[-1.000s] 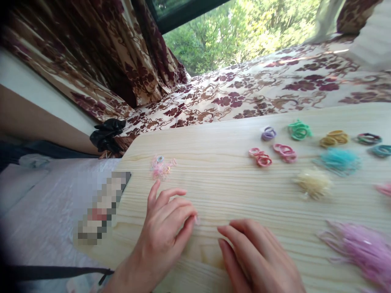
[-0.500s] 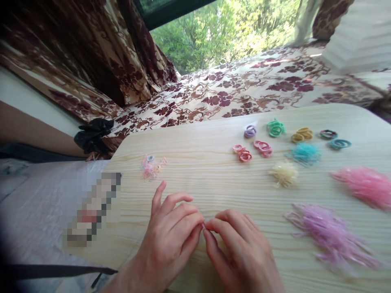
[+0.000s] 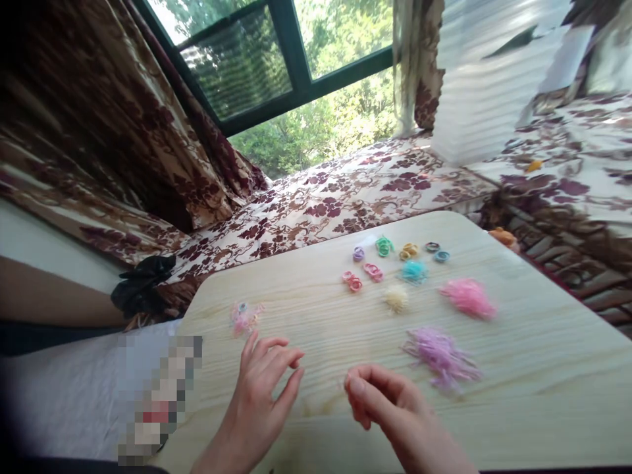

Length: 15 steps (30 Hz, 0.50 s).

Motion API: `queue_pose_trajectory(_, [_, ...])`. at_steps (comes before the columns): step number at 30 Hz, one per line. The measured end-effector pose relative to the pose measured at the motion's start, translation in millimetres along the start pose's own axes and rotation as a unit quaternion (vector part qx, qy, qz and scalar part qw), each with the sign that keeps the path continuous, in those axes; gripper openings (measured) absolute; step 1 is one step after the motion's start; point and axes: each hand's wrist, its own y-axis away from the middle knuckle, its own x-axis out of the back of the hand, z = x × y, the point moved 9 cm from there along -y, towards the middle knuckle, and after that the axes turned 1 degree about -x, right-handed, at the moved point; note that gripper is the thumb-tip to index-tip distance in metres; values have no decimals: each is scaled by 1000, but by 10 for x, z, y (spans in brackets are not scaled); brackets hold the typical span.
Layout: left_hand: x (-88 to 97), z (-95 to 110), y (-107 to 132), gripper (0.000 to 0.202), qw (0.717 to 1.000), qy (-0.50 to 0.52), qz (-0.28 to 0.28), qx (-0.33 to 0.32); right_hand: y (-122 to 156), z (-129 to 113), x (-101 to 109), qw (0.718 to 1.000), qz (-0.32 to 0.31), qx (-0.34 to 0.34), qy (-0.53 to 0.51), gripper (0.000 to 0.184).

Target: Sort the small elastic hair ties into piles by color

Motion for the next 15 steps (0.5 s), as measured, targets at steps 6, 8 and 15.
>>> queue_pose_trajectory(6, [-67, 81, -236, 20, 1000, -6, -22, -3, 206, -352, 1009, 942, 188, 121, 250, 25])
queue_pose_trajectory(8, [-121, 87, -266, 20, 999, -7, -34, -28, 275, -386, 1378, 910, 249, 116, 309, 27])
queue_pose_trajectory(15, [-183, -46, -313, 19, 997, -22, -29, -68, 174, -610, 1817, 781, 310, 136, 524, 34])
